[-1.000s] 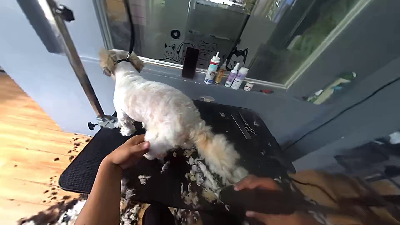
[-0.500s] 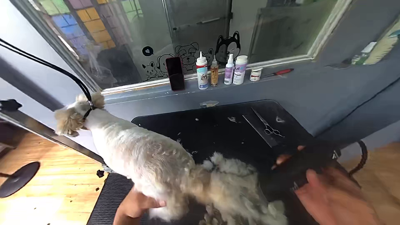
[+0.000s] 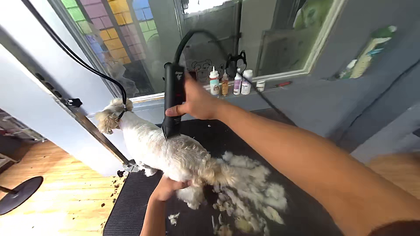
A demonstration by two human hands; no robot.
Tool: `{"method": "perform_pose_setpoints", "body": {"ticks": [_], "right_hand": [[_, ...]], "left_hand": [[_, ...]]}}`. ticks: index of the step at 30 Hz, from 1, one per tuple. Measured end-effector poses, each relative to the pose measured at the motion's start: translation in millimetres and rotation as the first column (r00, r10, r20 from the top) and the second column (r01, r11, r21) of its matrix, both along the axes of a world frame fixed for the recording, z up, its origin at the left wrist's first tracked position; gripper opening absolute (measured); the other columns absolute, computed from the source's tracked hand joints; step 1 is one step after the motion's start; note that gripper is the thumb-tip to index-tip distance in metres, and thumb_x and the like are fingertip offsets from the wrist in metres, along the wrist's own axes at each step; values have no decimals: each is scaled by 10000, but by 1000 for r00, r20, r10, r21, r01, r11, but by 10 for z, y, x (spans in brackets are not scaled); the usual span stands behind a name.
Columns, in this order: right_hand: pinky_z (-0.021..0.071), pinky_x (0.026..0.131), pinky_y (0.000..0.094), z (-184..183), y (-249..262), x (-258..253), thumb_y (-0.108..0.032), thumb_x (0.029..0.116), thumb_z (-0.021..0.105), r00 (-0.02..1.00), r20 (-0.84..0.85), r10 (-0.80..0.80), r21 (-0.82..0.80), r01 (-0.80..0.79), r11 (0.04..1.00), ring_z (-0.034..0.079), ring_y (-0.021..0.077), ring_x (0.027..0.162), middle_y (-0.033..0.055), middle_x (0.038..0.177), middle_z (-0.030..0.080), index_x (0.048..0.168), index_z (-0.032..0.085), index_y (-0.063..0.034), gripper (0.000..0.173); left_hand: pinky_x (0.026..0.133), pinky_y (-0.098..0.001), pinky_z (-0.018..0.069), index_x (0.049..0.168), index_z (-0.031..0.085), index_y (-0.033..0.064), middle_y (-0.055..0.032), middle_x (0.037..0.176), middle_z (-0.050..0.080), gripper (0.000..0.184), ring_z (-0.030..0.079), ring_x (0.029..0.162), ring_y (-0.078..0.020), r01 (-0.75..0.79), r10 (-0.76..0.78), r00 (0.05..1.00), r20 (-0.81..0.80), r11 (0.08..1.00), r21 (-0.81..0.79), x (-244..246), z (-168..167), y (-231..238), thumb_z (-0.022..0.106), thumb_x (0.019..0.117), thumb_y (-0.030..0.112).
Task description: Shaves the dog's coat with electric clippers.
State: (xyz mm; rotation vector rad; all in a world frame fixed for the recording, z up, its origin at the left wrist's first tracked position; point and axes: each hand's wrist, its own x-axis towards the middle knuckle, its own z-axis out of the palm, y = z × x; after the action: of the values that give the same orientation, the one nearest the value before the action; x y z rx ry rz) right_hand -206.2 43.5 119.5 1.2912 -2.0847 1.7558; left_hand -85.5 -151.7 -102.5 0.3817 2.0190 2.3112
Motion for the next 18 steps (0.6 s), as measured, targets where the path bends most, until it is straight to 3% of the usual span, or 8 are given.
{"method": "perform_pose_setpoints", "body": {"ticks": [3, 6, 8, 11, 12, 15, 18], "right_hand": [[595, 946, 386, 68, -139, -40, 23, 705, 889, 997, 65, 37, 189, -48, 981, 681, 204, 1086, 163, 1233, 637, 1467, 340, 3, 940], [643, 772, 459, 49, -2, 36, 110, 726, 827, 964, 245, 106, 203, -158, 966, 719, 280, 966, 190, 1164, 659, 1465, 348, -35, 893], [634, 807, 460, -47, 157, 87, 121, 727, 817, 943, 288, 168, 200, -231, 952, 707, 278, 1005, 182, 1187, 653, 1480, 331, -52, 913], [635, 813, 460, -207, 383, 132, 151, 755, 774, 872, 372, 318, 141, -392, 909, 715, 299, 996, 196, 1141, 672, 1453, 345, -38, 841], [630, 807, 455, -214, 438, 108, 150, 766, 750, 837, 398, 375, 137, -459, 878, 715, 297, 990, 195, 1134, 676, 1445, 358, -31, 805], [622, 796, 431, -169, 435, -35, 105, 780, 722, 830, 339, 443, 65, -490, 869, 714, 263, 952, 179, 1093, 693, 1405, 425, -1, 700], [643, 804, 428, -150, 254, -149, 122, 756, 792, 908, 227, 351, -76, -343, 936, 719, 263, 975, 181, 1130, 669, 1431, 362, 0, 810]], "left_hand": [[868, -353, 620, 1077, 696, 57, -20, 957, 769, 503, 736, 909, -125, 12, -13, 1000, 16, 999, 44, 27, 43, 4, 930, 647, 174], [869, -363, 622, 1107, 667, 39, -34, 972, 766, 562, 737, 922, -141, -4, 3, 1000, 17, 998, 64, 76, 14, -36, 933, 623, 143], [866, -363, 625, 1116, 668, 52, -35, 982, 768, 602, 740, 924, -145, 3, -2, 1000, -4, 996, 89, 77, -7, -83, 954, 601, 179], [811, -285, 625, 1105, 725, 217, 53, 963, 777, 583, 737, 880, -62, -3, 9, 999, -42, 990, 139, 144, -102, -155, 901, 654, 541], [785, -280, 629, 1086, 716, 223, 58, 937, 774, 610, 738, 851, -56, -59, 62, 998, -21, 987, 149, 167, -83, -126, 872, 649, 617], [782, -328, 641, 1124, 647, 96, -2, 919, 767, 722, 745, 830, -113, -172, 166, 984, 61, 977, 124, 173, 26, 23, 973, 584, 447], [789, -334, 643, 1134, 635, 61, -18, 922, 770, 711, 749, 837, -123, -201, 194, 978, 80, 976, 86, 179, 20, 59, 990, 572, 313]]}}
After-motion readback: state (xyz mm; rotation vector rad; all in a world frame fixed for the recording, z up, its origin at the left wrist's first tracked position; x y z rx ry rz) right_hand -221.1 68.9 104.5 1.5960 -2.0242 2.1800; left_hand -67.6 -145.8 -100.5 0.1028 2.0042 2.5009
